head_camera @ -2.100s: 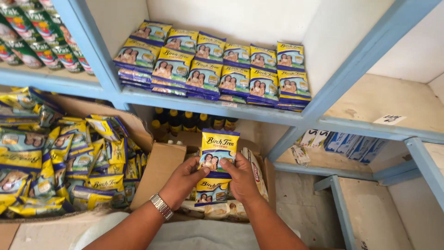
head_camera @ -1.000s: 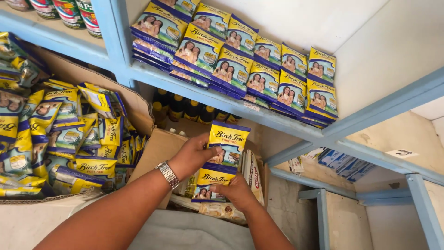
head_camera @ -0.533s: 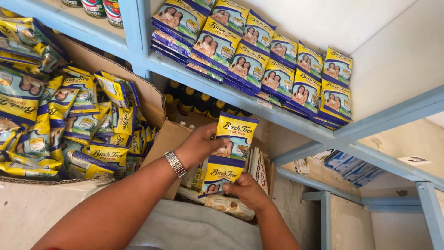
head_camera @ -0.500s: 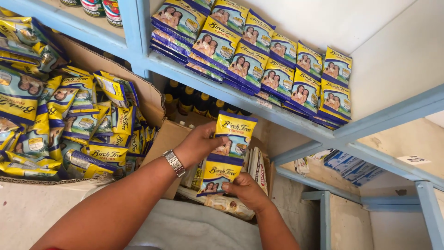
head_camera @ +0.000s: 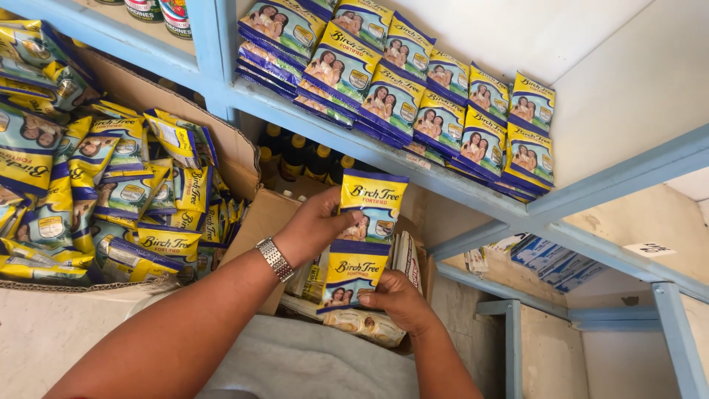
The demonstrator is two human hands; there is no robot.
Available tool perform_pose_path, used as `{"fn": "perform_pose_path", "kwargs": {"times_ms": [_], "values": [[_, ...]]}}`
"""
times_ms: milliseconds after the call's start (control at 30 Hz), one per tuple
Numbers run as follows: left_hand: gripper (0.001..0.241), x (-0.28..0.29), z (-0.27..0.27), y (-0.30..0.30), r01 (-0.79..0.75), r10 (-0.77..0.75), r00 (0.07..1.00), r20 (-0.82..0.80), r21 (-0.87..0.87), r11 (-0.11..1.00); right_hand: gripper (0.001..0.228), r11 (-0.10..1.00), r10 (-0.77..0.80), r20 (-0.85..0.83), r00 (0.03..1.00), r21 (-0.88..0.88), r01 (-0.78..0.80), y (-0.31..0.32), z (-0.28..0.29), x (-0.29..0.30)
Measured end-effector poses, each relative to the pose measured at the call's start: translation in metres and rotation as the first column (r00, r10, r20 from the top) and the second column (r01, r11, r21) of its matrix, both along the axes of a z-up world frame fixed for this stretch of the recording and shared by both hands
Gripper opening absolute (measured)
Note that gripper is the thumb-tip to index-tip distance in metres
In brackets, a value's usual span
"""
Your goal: Organizing and stocking small milk powder packets on lower grocery shelves.
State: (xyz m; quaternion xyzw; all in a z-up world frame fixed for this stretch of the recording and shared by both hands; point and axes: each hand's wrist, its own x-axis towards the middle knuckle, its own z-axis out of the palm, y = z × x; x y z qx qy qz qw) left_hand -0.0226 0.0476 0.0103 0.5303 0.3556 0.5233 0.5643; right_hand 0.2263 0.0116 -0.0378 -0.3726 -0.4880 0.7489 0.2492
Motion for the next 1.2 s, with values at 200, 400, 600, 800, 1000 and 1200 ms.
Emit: {"fn": "perform_pose_path", "kwargs": {"times_ms": [200, 400, 600, 800, 1000, 1200], "values": [[0.023, 0.0, 0.004, -0.001, -0.064, 0.07, 0.996, 0.058, -0.099, 0.993, 0.04, 0.997, -0.071, -0.114, 0.991, -0.016, 0.07, -0.002, -0.019, -0.002], [0.02, 0.003, -0.002, -0.002, -0.026, 0.026, 0.996, 0.084, -0.008, 1.0, 0.031, 0.995, -0.101, -0.2, 0.975, -0.039, 0.095, 0.002, -0.037, 0.008], [0.021, 0.004, 0.003, -0.005, -0.025, 0.027, 0.998, 0.05, -0.054, 0.998, 0.04, 0.999, -0.014, -0.158, 0.987, -0.037, 0.008, -0.013, -0.006, -0.026], [0.024, 0.005, 0.001, -0.006, -0.027, 0.027, 1.0, 0.004, -0.065, 0.998, 0.052, 0.991, -0.125, -0.02, 0.992, -0.058, 0.124, -0.025, -0.011, -0.048], [0.025, 0.005, 0.008, -0.009, -0.013, 0.014, 1.0, 0.017, -0.068, 0.998, 0.049, 0.982, -0.185, 0.019, 0.982, -0.034, 0.186, -0.025, 0.001, -0.044], [0.025, 0.001, 0.011, -0.01, 0.054, -0.046, 0.992, 0.114, -0.07, 0.996, 0.049, 0.988, -0.14, -0.056, 0.989, 0.056, 0.143, -0.016, -0.01, -0.027]]}}
